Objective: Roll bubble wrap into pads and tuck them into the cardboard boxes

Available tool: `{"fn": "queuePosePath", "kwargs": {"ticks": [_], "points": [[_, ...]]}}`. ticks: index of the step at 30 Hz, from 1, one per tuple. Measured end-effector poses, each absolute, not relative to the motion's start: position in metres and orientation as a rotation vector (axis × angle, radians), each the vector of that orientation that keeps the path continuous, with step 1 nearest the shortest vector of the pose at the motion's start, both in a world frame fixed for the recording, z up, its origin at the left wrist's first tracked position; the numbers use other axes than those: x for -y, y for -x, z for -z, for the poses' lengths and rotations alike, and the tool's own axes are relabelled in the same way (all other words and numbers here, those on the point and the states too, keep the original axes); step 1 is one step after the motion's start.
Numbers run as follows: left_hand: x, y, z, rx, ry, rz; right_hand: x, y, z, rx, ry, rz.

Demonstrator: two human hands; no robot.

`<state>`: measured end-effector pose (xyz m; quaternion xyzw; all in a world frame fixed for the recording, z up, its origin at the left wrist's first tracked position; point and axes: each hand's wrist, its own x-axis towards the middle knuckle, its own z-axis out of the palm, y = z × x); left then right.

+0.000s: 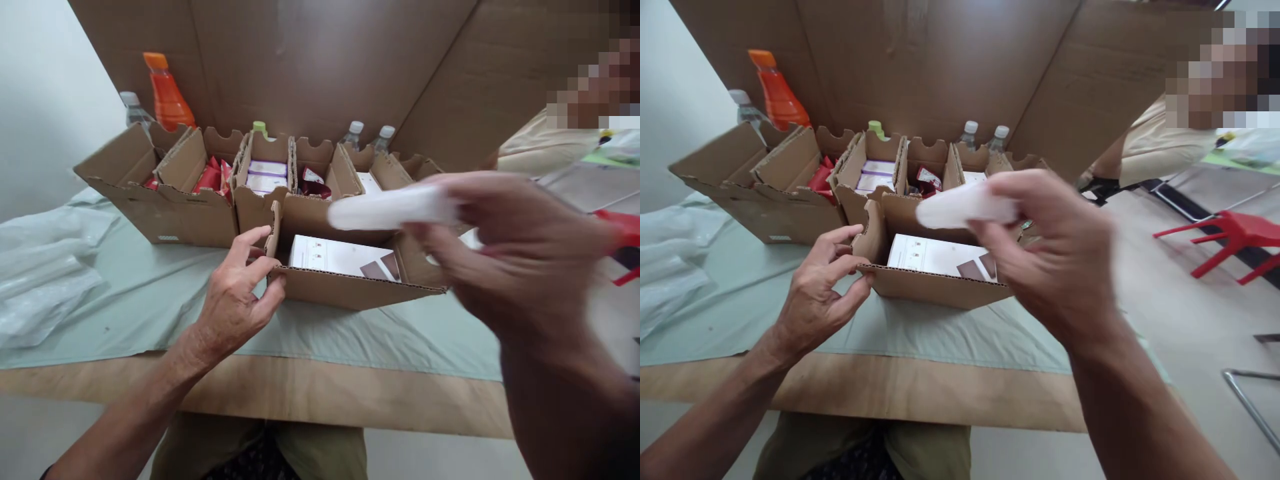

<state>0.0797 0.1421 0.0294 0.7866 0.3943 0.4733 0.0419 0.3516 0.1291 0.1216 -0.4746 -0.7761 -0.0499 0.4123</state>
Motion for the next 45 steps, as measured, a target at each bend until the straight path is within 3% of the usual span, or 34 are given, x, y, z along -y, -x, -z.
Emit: {"fn": "queuePosePath", "kwargs": {"ticks": [7,19,28,40,45], "points": [[-0.148,-0.079,-0.022,-1.145,-2.397,-1.429,-0.21,-0.287,-0.113,2.524,0.955,0.026],[-0.157,-0.082,-0.013,-1.194,-2.345,-1.443,-0.261,-0.28,-0.11,2.535,0.905,-0.82],[-0.158,-0.082,-0.011,-1.203,-2.371,-1.449,-0.246,-0.259,-0.129,2.962,1.215,-0.874],[-0.159,-0.082,-0.006,-1.191,-2.377,-1.446,-0.256,-0.258,-0.11,3.018,1.109,-1.036],[-0.15,-0.086,0.0,-1.225,-2.284,-1.529,-0.239,-0.276,-0.132,2.794,1.153,-0.648]]}}
